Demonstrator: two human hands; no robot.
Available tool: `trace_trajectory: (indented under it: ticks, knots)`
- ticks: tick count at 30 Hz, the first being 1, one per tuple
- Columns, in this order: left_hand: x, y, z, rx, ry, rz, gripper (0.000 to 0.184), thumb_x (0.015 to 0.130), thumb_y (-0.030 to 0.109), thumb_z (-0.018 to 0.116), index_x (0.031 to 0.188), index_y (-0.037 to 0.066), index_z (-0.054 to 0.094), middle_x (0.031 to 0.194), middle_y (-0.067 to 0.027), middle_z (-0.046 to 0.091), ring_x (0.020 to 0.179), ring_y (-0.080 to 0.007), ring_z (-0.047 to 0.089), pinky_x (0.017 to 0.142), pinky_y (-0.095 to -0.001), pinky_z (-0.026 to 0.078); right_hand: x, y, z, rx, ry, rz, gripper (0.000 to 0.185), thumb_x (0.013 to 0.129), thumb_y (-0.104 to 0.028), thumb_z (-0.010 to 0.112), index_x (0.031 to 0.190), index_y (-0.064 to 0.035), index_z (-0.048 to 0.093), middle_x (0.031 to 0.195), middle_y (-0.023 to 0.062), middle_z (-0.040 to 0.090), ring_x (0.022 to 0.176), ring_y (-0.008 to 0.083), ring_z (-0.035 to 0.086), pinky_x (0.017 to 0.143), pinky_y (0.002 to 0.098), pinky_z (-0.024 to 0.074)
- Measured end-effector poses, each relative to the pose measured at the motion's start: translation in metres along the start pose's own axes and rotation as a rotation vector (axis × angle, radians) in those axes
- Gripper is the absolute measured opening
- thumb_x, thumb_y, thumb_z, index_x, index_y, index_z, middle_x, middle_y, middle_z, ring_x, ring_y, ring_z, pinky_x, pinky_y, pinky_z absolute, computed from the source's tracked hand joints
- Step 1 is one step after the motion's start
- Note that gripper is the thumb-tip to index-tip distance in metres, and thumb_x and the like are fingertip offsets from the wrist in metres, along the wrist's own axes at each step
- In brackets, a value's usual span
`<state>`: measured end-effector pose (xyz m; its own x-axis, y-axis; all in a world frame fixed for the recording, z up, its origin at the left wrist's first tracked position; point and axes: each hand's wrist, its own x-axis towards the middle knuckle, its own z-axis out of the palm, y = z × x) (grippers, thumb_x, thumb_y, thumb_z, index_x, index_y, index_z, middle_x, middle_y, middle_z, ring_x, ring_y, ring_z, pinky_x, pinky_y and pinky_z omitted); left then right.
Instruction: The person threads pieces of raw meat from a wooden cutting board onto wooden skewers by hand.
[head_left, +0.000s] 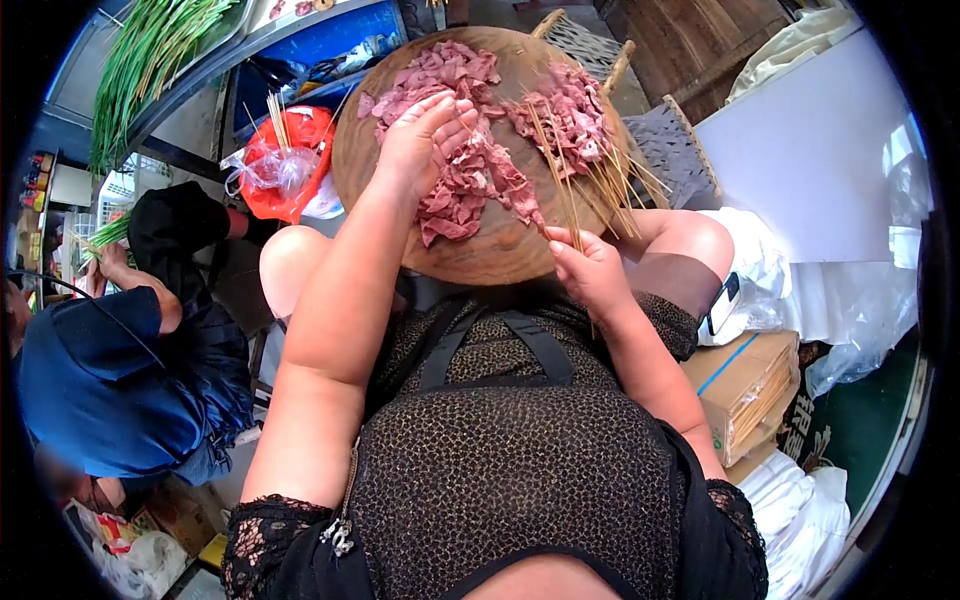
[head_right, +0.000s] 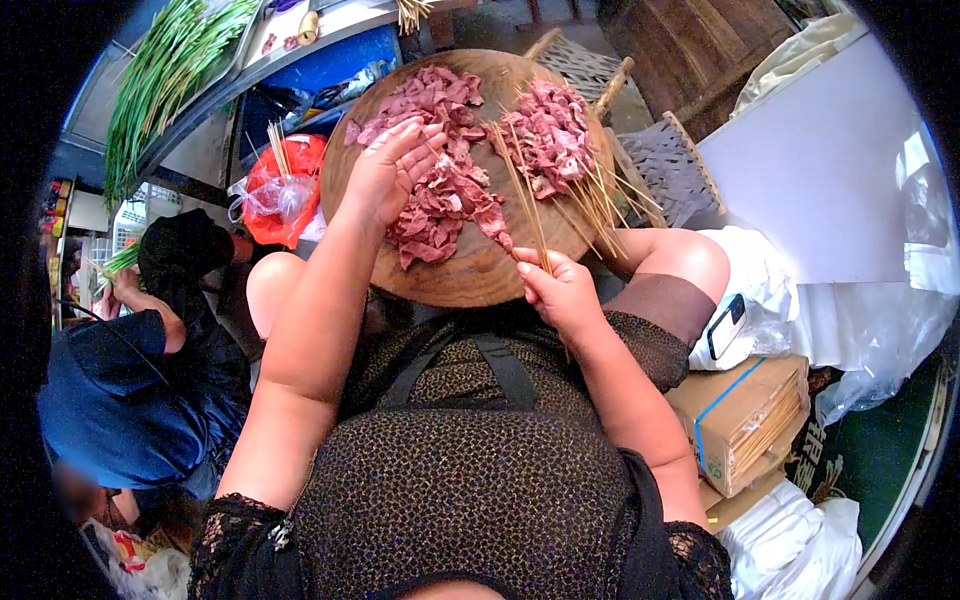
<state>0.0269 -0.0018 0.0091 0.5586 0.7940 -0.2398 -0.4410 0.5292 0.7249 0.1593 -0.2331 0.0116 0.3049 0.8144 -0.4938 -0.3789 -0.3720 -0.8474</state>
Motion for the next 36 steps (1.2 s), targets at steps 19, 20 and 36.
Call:
trace_trajectory:
  ticks: [19,20,36]
  knots:
    - [-0.001,0.002,-0.003,0.083,-0.111,-0.169,0.021,0.090,0.015,0.049,0.108,0.004,0.052,0.107,-0.0135,0.061,0.093,-0.0194,0.061,0.079,-0.0308,0.050,0.010,-0.001,-0.016,-0.138,-0.015,-0.140,0.024,0.085,-0.012,0.057,0.107,-0.0017,0.059,0.064,-0.0052,0.050,0.053,0.0029,0.044,0.048,0.0164,0.0331]
    - [0.000,0.002,-0.004,0.083,-0.147,-0.194,0.023,0.090,0.018,0.048,0.109,0.005,0.052,0.108,-0.0123,0.060,0.094,-0.0188,0.061,0.080,-0.0320,0.050,0.011,0.000,-0.017,-0.126,-0.022,-0.132,0.024,0.085,-0.012,0.057,0.107,-0.0017,0.059,0.064,-0.0052,0.050,0.053,0.0028,0.044,0.047,0.0163,0.0329]
    - [-0.007,-0.004,0.010,0.231,-0.161,-0.168,0.023,0.088,0.018,0.054,0.107,0.005,0.053,0.103,-0.0117,0.062,0.090,-0.0186,0.062,0.078,-0.0315,0.051,0.008,-0.007,-0.007,-0.003,-0.070,-0.008,0.025,0.087,-0.014,0.056,0.110,-0.0049,0.057,0.062,-0.0036,0.051,0.046,0.0027,0.041,0.041,0.0159,0.0296]
